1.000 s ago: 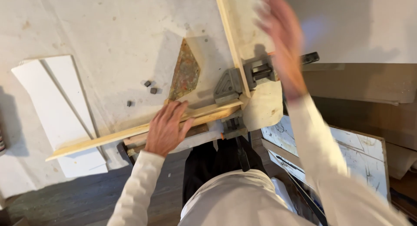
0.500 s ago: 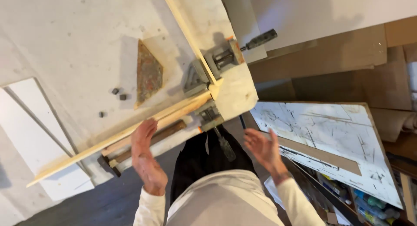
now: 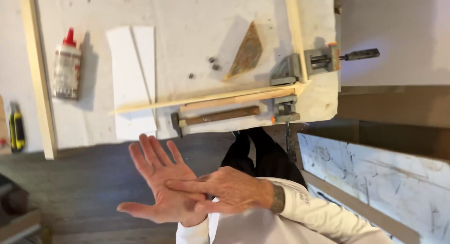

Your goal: Assembling a wooden frame using glue, clamps, and a hammer

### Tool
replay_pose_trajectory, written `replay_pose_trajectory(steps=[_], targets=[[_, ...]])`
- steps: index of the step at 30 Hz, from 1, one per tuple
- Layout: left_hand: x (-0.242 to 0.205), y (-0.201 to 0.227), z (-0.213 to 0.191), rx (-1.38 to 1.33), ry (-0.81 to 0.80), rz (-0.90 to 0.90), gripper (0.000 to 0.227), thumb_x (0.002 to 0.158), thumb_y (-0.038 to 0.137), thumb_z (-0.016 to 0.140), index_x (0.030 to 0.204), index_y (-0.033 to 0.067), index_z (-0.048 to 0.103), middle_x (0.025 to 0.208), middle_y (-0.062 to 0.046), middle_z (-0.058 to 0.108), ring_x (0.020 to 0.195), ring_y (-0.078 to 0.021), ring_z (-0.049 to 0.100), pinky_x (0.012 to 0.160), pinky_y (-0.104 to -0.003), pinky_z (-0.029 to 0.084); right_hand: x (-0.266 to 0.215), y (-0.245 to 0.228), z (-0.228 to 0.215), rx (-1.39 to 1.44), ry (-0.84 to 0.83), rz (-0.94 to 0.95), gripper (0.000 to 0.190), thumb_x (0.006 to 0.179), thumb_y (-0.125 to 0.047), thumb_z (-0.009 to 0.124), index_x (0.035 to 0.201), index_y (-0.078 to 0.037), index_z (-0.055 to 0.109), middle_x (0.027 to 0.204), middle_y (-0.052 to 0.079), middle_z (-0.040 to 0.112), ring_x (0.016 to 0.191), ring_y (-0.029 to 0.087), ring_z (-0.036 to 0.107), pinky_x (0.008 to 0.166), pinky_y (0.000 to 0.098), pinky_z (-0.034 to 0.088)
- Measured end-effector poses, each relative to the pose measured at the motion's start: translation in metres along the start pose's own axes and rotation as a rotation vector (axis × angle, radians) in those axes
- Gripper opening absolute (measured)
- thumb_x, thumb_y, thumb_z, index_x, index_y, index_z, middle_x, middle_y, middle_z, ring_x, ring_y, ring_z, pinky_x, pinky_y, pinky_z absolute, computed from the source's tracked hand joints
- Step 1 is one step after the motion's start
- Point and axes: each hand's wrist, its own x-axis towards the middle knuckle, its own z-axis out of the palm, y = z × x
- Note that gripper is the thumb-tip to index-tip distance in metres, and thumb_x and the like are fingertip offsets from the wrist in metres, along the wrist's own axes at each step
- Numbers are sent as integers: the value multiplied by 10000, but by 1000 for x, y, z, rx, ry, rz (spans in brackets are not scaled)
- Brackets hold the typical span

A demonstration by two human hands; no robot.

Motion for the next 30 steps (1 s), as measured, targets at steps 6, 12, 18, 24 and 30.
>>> replay_pose_trajectory(steps=[6, 12, 18, 24, 30], targets=[[0, 16, -36, -55, 235, 59, 821, 855, 672, 284, 1452, 116, 378, 1551, -135, 350, 1489, -269, 279, 1223, -455, 187, 82, -12, 92, -538, 94, 301, 770, 909, -602, 184, 1489, -97, 226, 1509, 207, 263, 1400, 287, 223, 1170, 423, 114], [26, 12, -51, -78, -8, 28, 831, 878, 705, 310, 1510, 166, 274, 1610, -128, 224, 1526, -292, 193, 1246, -500, 113, -38, 8, 22, -266, 140, 477, 562, 893, -425, 385, 1365, -125, 433, 1210, 121, 496, 1045, 179, 402, 952, 318, 318], [123, -25, -48, 53, -123, 72, 572, 929, 417, 475, 1380, 64, 480, 1381, -118, 525, 1315, -239, 488, 1163, -417, 386, -62, 39, -18, 81, 161, 601, 366, 875, -239, 608, 1229, -162, 657, 882, 21, 746, 656, 57, 592, 713, 197, 537], [175, -206, 37, 927, -688, -282, 556, 870, 279, 583, 1377, 100, 444, 1273, -73, 612, 1097, -188, 625, 957, -331, 494, -142, 74, -42, -103, 697, 418, 174, 795, -204, 733, 663, -135, 644, 497, -77, 632, 277, 15, 458, 283, 151, 381], [175, -292, 72, 972, -788, -557, 545, 742, 90, 560, 1286, 102, 558, 1003, -66, 698, 842, -149, 678, 687, -282, 514, -208, 91, -66, 20, 984, 669, 354, 934, -228, 488, 678, -98, 696, 521, -3, 705, 267, 42, 515, 323, 165, 436]])
